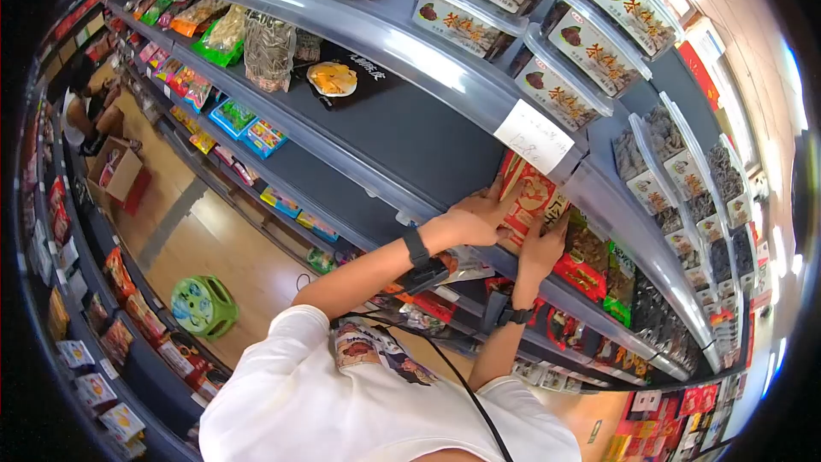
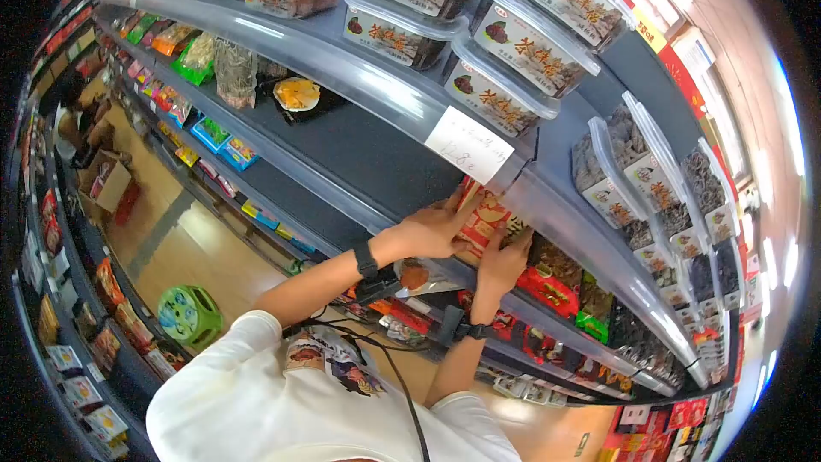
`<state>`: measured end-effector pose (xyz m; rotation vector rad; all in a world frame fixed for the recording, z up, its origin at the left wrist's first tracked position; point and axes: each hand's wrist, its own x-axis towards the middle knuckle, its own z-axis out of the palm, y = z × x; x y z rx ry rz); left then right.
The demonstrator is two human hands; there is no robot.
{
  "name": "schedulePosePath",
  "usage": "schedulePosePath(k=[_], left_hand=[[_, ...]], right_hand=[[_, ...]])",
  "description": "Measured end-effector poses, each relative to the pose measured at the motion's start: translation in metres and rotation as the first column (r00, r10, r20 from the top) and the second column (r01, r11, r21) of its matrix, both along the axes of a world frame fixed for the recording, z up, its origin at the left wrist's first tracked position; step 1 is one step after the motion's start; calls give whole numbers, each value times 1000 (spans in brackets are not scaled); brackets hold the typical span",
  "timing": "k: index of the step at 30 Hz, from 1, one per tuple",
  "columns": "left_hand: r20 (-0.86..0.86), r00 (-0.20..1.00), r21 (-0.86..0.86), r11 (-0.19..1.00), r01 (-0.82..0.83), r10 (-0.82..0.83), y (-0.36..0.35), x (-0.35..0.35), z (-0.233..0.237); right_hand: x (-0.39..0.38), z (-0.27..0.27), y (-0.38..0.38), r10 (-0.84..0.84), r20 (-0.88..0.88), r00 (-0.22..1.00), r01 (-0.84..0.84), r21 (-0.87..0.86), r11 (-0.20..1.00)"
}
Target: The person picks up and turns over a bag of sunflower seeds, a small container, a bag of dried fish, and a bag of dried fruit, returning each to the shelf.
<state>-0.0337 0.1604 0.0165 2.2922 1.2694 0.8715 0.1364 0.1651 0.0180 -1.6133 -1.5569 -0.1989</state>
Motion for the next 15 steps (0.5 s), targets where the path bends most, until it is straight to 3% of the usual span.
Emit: schedulePosePath(k=[3,7,8,11,15], left_hand=[[-10,1000,-9,1000,-24,24,-1,-1,1],[21,1000,-72,997,-14,16,-5,0,-1],[-5,999,-54,998,-33,32,-5,-1,0],[10,1000,8,1000,-24,24,9,-4,-4],[39,999,-62,998,17,-15,10,-6,-1]], right_hand=[[-3,0,-1,-7,-41,999,7,2,1000],[1,-6,2,-49,63,997,48,26,999],[-4,2,-2,-70,1,998,70,-52,996],[-9,7,-5,-101,-6,995,101,-54,993],[-4,-1,-3,-108,-43,993,109,29,994]])
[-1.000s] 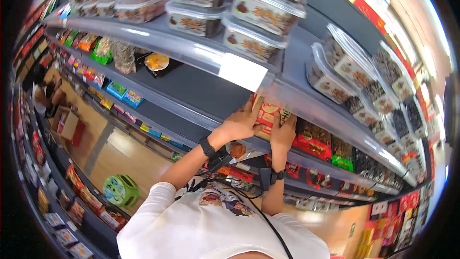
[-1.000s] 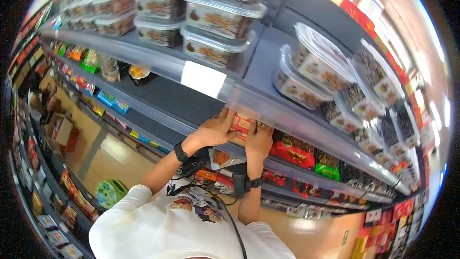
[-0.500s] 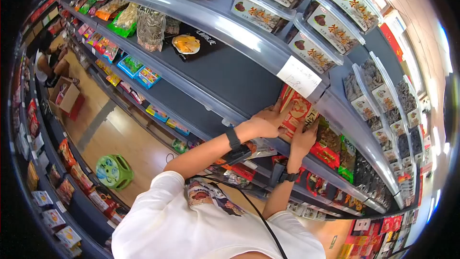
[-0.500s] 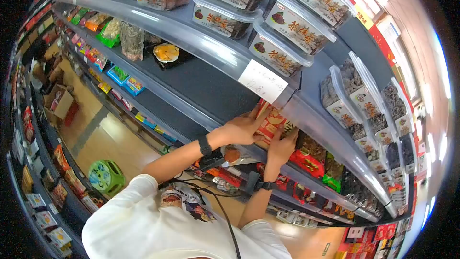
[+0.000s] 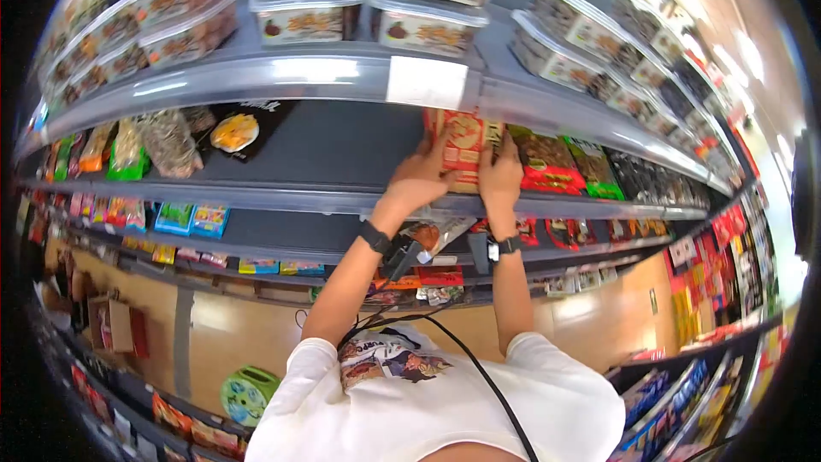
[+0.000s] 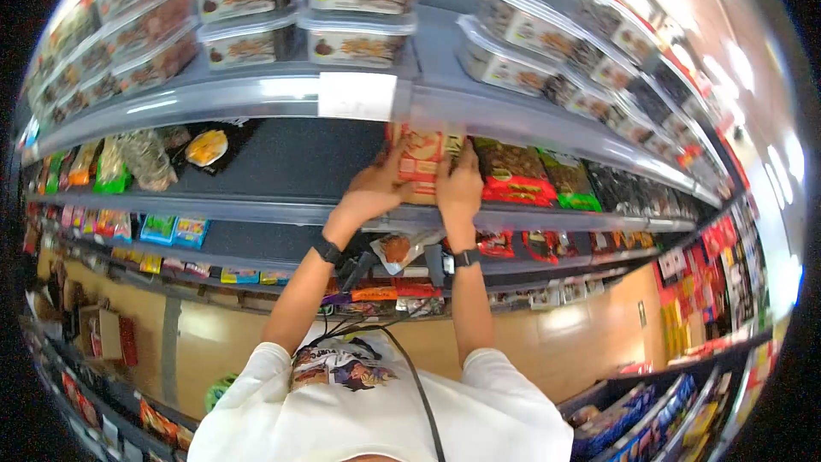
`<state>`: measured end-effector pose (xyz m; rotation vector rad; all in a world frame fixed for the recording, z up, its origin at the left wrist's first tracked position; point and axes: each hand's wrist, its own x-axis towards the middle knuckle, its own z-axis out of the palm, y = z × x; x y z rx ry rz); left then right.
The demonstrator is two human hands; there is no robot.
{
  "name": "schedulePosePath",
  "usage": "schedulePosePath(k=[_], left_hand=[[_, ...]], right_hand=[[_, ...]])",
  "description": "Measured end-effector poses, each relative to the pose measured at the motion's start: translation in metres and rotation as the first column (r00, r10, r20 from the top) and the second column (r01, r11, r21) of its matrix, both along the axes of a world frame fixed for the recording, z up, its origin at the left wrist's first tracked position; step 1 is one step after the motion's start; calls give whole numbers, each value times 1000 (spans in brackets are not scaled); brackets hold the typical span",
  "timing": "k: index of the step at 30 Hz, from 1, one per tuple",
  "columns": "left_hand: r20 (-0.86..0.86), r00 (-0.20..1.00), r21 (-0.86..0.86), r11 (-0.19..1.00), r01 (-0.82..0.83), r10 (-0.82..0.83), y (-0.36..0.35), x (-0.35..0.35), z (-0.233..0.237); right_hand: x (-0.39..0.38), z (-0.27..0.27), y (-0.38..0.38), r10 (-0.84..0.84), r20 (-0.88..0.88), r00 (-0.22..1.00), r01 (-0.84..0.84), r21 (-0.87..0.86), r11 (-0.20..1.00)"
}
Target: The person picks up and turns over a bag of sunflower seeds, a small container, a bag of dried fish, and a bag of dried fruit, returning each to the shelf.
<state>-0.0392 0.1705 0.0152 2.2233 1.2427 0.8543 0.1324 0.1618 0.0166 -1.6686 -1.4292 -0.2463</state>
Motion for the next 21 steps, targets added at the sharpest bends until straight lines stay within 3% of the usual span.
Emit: schedulePosePath(k=[7,10,21], left_hand=[[-44,999,-17,999,-32,31,-3,1,10],[-20,998,92,994,-53,55,1,7,0],[-46,998,50,998,-44,47,-4,13,3]], right_hand=[[-1,1,-6,44,10,999,-45,49,998],[2,2,-8,82,-6,997,-82,47,996],[9,-2,-12,132,48,990,-132,-7,991]])
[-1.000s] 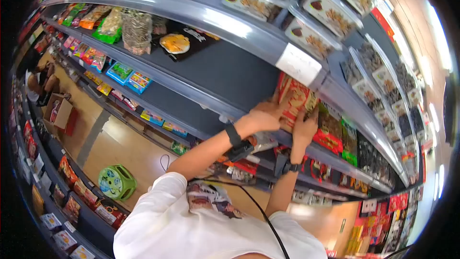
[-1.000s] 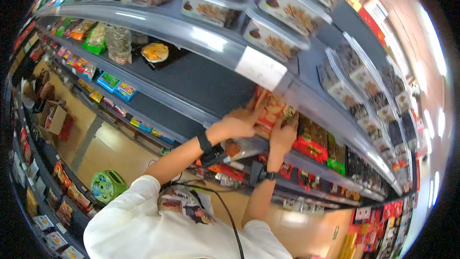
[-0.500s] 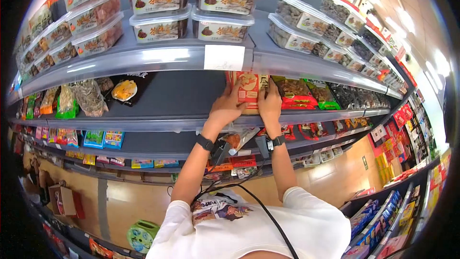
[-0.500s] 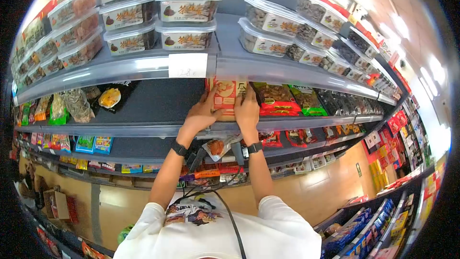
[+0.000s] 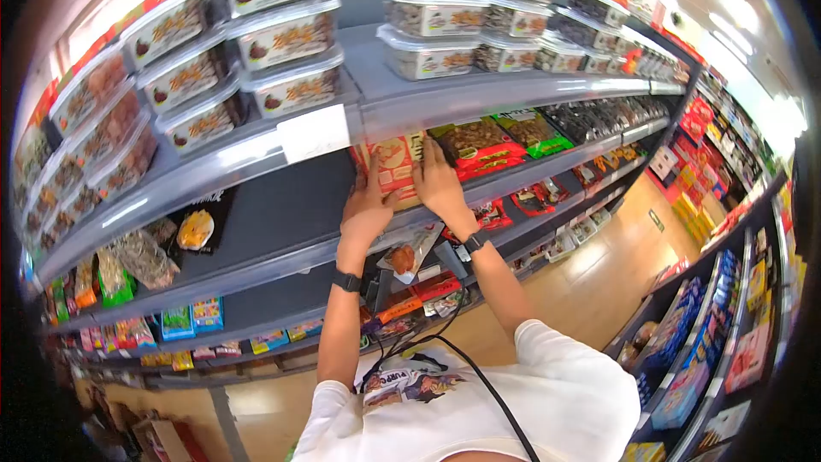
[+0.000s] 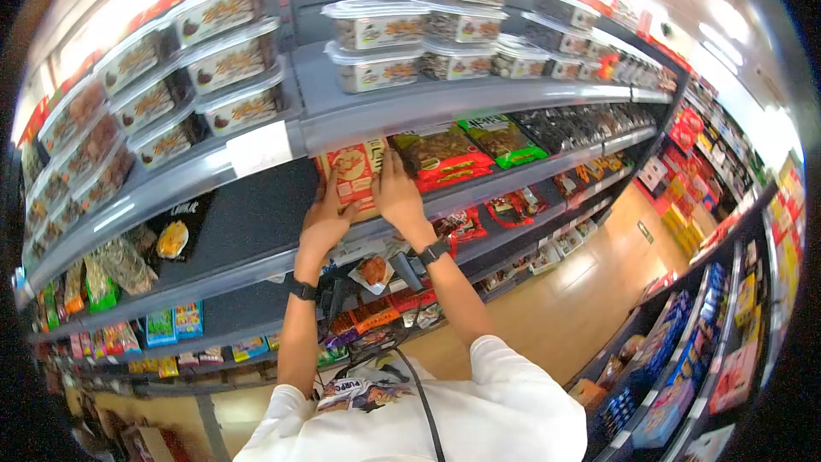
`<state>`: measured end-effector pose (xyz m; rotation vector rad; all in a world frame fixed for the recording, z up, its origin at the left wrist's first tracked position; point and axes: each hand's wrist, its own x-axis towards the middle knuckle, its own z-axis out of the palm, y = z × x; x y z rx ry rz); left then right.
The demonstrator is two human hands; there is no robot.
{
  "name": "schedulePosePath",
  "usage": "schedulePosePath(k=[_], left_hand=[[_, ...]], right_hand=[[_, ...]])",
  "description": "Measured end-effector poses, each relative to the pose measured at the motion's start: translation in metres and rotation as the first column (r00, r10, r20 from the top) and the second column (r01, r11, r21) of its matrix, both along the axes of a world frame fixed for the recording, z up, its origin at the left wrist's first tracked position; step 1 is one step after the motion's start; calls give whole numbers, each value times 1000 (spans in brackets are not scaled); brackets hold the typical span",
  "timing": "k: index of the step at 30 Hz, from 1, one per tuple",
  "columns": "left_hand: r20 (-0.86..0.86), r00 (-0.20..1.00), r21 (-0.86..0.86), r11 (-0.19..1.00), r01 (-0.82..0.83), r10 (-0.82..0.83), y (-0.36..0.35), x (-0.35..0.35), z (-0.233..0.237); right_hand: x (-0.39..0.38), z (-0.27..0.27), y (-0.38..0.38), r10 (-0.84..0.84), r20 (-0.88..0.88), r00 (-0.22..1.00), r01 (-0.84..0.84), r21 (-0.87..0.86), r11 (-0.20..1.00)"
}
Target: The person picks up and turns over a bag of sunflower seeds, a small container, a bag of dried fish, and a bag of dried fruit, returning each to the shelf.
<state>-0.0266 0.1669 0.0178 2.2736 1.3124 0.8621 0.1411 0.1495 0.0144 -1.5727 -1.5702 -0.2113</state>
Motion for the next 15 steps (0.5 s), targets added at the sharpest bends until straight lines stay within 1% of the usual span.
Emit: schedulePosePath(k=[2,5,8,11,14,15], left_hand=[[27,999,-13,999,31,-31,-1,-1,2],[86,996,-9,1000,-8,9,-4,1,0],[255,967,-23,999,35,-27,1,1,1],[331,943,-180,979,101,-37,17,-5,1],[190,972,-160,973,169,-138,14,-6,6],[175,972,-53,984,171,-159,10,-2,3]], right_hand=[[2,3,-3,21,-44,999,-22,-30,999],[1,3,-2,65,-68,996,-67,-31,997],[2,3,-3,81,-53,995,-84,-50,995],[-1,4,-1,69,-40,997,-72,-65,995],[0,-3,1,20,-10,1000,-21,-76,997],[0,-5,3,14,10,1000,-13,-79,997]])
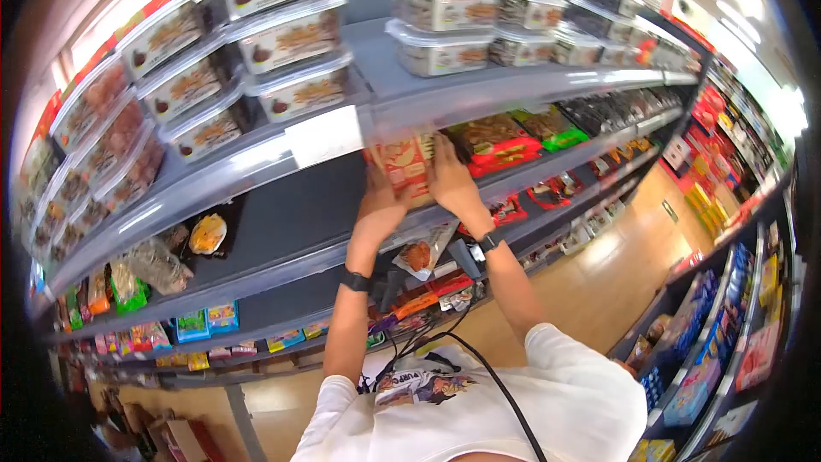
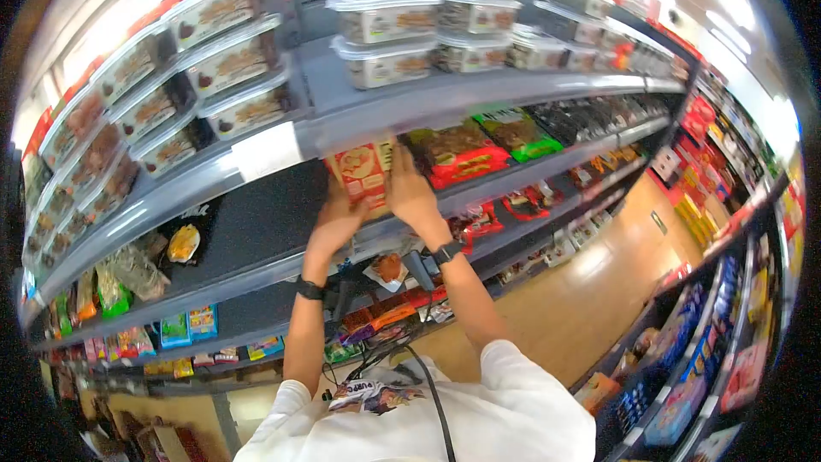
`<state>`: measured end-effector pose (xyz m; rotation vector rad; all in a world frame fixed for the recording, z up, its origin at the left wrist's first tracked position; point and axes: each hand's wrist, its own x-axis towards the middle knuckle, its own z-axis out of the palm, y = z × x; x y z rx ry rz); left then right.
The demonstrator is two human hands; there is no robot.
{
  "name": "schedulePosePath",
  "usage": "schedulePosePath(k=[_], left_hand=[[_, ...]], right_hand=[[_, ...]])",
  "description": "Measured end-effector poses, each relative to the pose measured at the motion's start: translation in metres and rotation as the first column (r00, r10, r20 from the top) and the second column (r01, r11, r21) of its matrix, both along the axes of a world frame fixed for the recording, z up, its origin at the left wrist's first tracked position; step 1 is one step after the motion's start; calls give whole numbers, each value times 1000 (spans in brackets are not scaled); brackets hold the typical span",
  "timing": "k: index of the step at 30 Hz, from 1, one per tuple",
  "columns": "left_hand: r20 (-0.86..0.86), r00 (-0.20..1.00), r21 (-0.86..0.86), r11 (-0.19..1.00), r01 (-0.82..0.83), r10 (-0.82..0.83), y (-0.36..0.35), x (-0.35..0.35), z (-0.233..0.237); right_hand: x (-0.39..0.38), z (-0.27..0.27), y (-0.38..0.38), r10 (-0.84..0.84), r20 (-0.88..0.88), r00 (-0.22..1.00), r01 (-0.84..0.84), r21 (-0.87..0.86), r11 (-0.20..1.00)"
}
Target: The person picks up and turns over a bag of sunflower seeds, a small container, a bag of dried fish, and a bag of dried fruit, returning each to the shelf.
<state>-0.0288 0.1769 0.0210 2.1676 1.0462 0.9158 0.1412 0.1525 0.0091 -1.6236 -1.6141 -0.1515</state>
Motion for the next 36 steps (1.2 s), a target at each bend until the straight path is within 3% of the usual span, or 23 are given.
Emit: schedulePosePath(k=[1,3,4,5,6,7,8,10,11,15,18,21,25,27,29,31,33,35,36], left_hand=[[30,999,113,993,-25,22,4,3,-9],[89,993,336,936,-103,78,7,9,-27],[-24,999,89,995,-40,42,-8,0,-3],[-41,997,54,997,-57,59,-5,-7,-1],[-60,995,40,996,-78,80,-3,-15,-3],[-68,993,26,996,-91,92,-1,-21,-2],[-80,990,30,993,-118,120,0,-23,-5],[-37,989,150,979,-138,145,0,-3,-16],[-41,989,84,987,-135,139,-3,-4,-13],[-37,986,173,973,-152,161,-3,-8,-13],[-107,984,72,988,-135,142,-4,-10,-10],[2,969,237,941,-241,248,-4,-7,-19],[385,916,184,964,-194,111,-30,-28,1],[396,912,212,955,-208,110,-63,-58,14],[465,868,276,902,-332,177,-92,-89,1],[585,743,66,895,-442,324,-130,-118,-31],[547,708,-89,872,-482,447,-169,-151,-67],[591,601,-356,842,-405,538,-199,-185,-128],[513,644,-363,823,-437,568,-220,-199,-132]], right_hand=[[4,0,-1,17,-39,999,-20,-70,997],[4,-9,8,-16,132,991,-10,194,981],[-4,2,-1,-16,-31,999,17,34,999],[-8,4,1,-53,-39,998,53,0,999],[1,-8,12,-77,78,994,70,93,993],[-15,-3,21,-80,68,994,83,-34,996],[-7,-4,11,-78,34,996,75,95,993],[-10,0,8,-110,49,993,107,67,992],[-10,-1,8,-118,51,992,114,69,991],[-18,7,4,-150,31,988,149,45,988],[-17,6,4,-154,26,988,153,13,988],[-11,-1,5,-97,77,992,88,110,990],[-22,7,-32,-19,85,996,-4,271,963],[-36,3,-56,37,41,998,-50,378,925],[-49,-19,-95,128,-44,991,-105,352,930],[-57,-47,-132,253,-95,963,-211,325,922],[-63,-83,-168,284,-268,921,-241,182,953],[-59,-119,-196,289,-403,868,-298,41,954],[-56,-135,-206,279,-439,854,-324,-29,945]])
